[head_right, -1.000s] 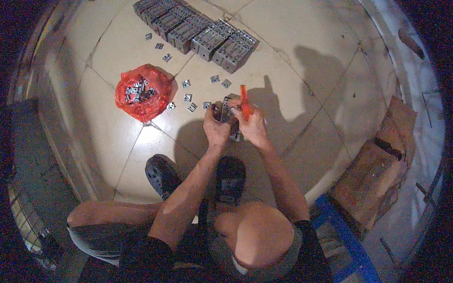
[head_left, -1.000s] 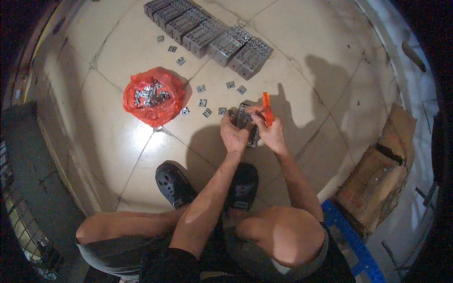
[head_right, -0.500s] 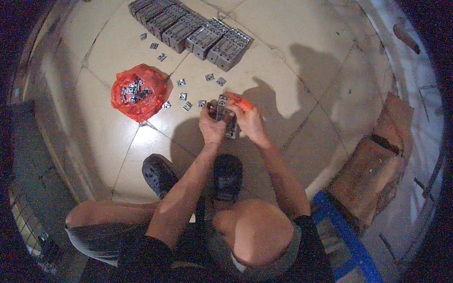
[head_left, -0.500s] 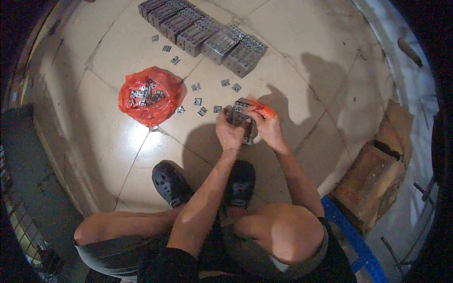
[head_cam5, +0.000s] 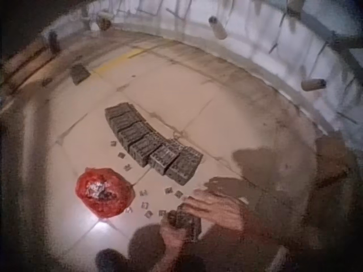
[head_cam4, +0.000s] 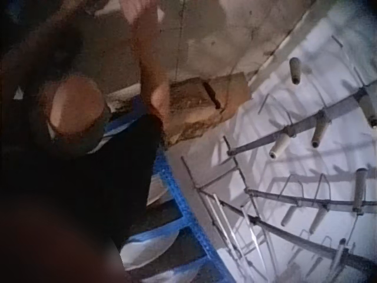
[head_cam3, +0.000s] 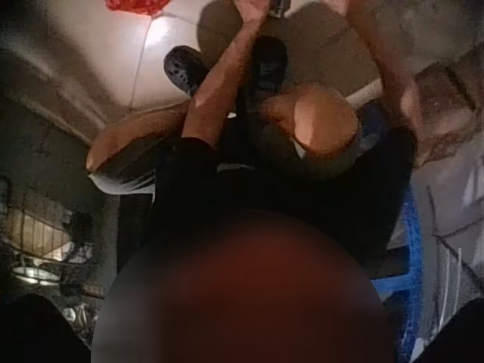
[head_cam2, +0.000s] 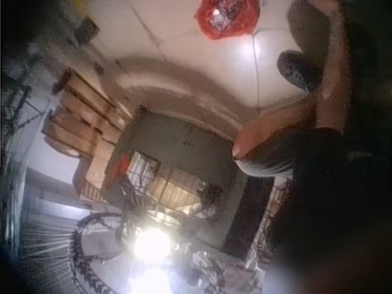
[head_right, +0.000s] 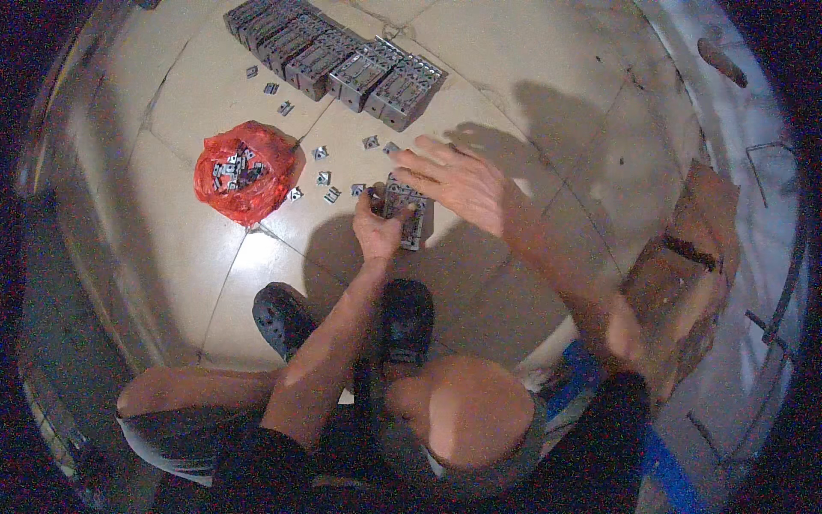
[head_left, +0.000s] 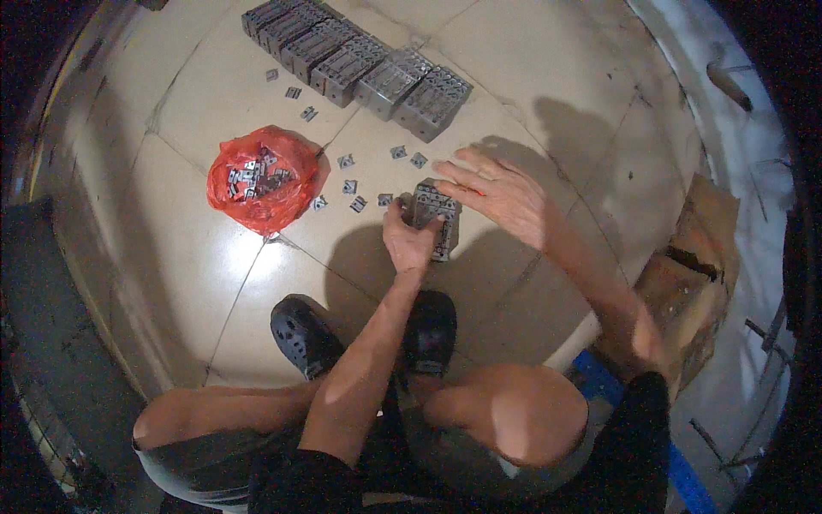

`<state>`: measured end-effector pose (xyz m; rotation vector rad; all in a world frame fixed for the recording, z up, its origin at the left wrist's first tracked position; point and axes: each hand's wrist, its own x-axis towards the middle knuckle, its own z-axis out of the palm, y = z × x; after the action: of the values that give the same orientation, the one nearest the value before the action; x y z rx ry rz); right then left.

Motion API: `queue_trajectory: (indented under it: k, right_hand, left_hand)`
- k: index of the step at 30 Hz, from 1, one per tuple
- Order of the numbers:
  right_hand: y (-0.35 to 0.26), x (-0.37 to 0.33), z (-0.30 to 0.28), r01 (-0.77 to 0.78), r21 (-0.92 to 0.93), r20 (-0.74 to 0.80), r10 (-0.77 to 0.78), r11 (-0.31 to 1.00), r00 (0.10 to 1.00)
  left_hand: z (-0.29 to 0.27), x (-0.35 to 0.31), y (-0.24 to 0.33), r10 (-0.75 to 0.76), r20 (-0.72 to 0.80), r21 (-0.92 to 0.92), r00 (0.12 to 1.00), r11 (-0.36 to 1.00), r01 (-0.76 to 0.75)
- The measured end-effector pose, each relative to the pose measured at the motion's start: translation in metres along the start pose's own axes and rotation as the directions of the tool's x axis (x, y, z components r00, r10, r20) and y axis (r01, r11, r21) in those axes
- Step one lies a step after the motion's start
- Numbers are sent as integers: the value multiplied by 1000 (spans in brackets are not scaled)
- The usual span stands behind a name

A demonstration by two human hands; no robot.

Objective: The person sits on the floor and assembles small metal components into a larger electrical device using a red-handled screwdriver. They repeatedly pick parts from a red bag and the floor, insert them into the device, and tighten them.

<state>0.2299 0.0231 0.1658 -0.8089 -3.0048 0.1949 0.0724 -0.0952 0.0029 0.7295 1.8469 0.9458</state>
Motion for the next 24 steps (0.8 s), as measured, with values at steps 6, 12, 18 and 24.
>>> queue_trajectory:
  k: [6, 12, 18, 24]
  right_hand:
    - [-8, 28, 2, -55, 25, 309, 45, 998, 950]
    - [-14, 34, -6, -469, 479, 355, 324, 742, 877]
    - [6, 20, -17, -116, 316, 258, 33, 942, 965]
    - [-13, 36, -8, -269, 73, 301, 236, 960, 924]
  left_hand:
    - [1, 1, 0, 3, 3, -129, 1000, 992, -2]
    - [-3, -1, 7, -10, -23, -78, 1000, 997, 8]
    - [0, 1, 1, 21, -19, -15, 1000, 1000, -21]
    - [1, 2, -1, 21, -33, -5, 999, 1000, -21]
